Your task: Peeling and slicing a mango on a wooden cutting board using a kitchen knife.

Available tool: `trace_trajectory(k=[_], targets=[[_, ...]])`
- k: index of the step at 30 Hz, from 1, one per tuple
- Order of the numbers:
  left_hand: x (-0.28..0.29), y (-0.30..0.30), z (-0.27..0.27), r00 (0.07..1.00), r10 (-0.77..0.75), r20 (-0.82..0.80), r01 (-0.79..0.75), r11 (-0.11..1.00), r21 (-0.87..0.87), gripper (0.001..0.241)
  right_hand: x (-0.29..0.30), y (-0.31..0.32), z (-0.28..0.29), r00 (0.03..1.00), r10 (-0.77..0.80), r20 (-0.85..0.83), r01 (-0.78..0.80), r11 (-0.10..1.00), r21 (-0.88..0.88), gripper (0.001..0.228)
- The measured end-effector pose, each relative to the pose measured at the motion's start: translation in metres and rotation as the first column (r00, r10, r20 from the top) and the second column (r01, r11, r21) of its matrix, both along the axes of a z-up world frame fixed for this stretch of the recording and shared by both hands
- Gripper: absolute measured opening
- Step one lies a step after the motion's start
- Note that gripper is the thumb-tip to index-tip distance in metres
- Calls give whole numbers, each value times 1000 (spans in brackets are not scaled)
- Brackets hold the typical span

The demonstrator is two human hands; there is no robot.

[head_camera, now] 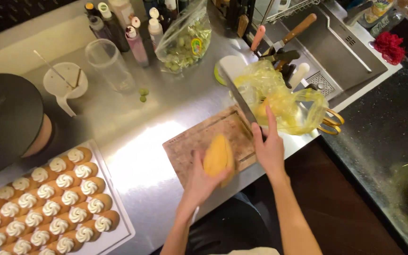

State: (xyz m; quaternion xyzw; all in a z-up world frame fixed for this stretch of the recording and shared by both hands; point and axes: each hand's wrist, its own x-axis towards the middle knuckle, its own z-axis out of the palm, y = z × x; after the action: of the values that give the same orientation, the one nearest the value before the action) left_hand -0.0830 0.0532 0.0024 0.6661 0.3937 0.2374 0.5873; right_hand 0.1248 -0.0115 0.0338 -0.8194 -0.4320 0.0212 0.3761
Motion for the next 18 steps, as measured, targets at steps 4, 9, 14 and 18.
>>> trace_trajectory(k=[4, 9, 14, 18], targets=[[46, 25, -18, 942, 85, -323, -24, 982, 188, 79, -18, -29, -57, 808, -173, -563, 275, 956, 101, 58], [90, 27, -48, 850, 228, -475, 24, 884, 467, 95, -10, -50, -105, 841, -153, -519, 242, 964, 109, 48], [67, 53, -28, 930, 246, -272, -261, 965, -21, 78, 0, -34, -77, 726, -140, -673, 216, 976, 30, 51], [26, 58, -13, 848, 444, 291, -129, 705, -698, 69, -16, -21, -57, 421, 42, -906, 49, 996, 70, 65]])
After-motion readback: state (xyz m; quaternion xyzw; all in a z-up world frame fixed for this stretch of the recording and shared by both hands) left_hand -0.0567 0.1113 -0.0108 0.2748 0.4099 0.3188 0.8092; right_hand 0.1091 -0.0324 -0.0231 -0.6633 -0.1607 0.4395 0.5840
